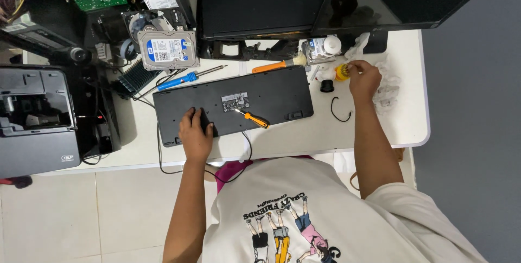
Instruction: Removing screws from the back of an electronic device and prying the casing open using a screwdriver.
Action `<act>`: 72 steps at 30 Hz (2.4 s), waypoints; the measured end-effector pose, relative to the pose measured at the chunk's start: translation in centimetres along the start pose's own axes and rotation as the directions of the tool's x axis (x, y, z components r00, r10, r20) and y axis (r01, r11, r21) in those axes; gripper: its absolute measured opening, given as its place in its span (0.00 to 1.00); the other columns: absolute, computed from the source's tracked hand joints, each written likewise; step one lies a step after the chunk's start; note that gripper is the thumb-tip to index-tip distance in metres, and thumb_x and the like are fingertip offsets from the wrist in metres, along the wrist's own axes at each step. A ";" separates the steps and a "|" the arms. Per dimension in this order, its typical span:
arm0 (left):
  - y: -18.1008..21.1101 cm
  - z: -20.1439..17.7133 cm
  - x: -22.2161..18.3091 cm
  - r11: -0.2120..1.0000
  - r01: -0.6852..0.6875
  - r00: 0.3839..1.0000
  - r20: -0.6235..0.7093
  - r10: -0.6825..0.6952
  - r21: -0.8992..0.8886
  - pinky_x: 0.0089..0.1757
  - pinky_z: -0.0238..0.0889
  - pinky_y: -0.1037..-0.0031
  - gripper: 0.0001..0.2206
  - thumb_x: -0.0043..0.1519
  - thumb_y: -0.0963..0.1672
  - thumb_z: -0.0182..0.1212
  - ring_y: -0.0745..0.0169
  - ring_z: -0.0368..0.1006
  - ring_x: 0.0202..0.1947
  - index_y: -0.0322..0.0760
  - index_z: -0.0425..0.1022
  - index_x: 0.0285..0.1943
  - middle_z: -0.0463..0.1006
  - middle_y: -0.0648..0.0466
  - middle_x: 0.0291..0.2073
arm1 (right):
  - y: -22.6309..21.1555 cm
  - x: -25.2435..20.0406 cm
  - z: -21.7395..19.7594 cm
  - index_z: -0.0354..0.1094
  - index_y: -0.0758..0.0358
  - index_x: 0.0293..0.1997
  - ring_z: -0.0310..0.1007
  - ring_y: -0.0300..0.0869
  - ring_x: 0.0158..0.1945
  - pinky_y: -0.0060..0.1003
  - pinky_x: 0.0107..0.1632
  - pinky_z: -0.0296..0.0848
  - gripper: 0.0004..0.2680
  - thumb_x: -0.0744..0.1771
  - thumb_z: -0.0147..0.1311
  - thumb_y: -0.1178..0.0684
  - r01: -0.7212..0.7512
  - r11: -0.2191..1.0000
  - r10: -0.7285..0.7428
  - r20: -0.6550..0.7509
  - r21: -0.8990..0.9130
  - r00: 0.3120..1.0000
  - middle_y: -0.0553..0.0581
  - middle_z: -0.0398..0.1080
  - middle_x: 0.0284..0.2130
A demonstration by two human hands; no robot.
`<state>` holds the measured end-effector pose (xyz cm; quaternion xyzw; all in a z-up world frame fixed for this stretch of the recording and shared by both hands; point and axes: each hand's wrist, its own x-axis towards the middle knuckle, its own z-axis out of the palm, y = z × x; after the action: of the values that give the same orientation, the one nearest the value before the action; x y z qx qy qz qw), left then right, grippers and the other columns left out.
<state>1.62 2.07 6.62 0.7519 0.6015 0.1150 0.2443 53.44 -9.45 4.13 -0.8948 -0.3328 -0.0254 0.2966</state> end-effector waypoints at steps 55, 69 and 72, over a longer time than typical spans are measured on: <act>-2.2 -1.9 -4.1 0.988 -0.053 0.973 0.230 0.018 0.144 0.70 0.35 0.52 0.36 0.61 0.48 0.64 0.44 0.37 0.78 0.31 0.54 0.77 0.46 0.44 0.78 | -20.4 -18.5 7.9 0.73 0.39 0.47 0.78 0.42 0.45 0.41 0.47 0.75 0.11 0.62 0.64 0.41 0.771 0.633 -0.664 0.561 0.069 0.495 0.43 0.73 0.39; 2.3 -1.5 -4.3 0.556 0.131 0.986 0.167 0.015 -0.821 0.37 0.73 0.66 0.27 0.70 0.42 0.51 0.51 0.79 0.32 0.38 0.49 0.79 0.80 0.43 0.31 | -28.0 -22.1 5.2 0.78 0.53 0.53 0.78 0.51 0.53 0.41 0.53 0.75 0.09 0.69 0.56 0.57 0.083 0.666 -0.620 0.487 0.742 0.615 0.55 0.80 0.43; 0.4 -0.4 -3.7 0.505 0.121 0.991 0.075 -0.111 -0.855 0.32 0.69 0.77 0.19 0.70 0.41 0.51 0.66 0.74 0.29 0.35 0.64 0.71 0.84 0.47 0.37 | -25.5 -19.9 5.1 0.70 0.67 0.61 0.69 0.64 0.60 0.57 0.61 0.67 0.11 0.71 0.47 0.60 0.421 0.567 -0.753 0.237 0.708 0.614 0.69 0.71 0.54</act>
<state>0.86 -1.45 7.59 0.4921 0.5142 0.3762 0.5932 21.59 -2.82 8.18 -0.5543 -0.6794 0.2180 0.4285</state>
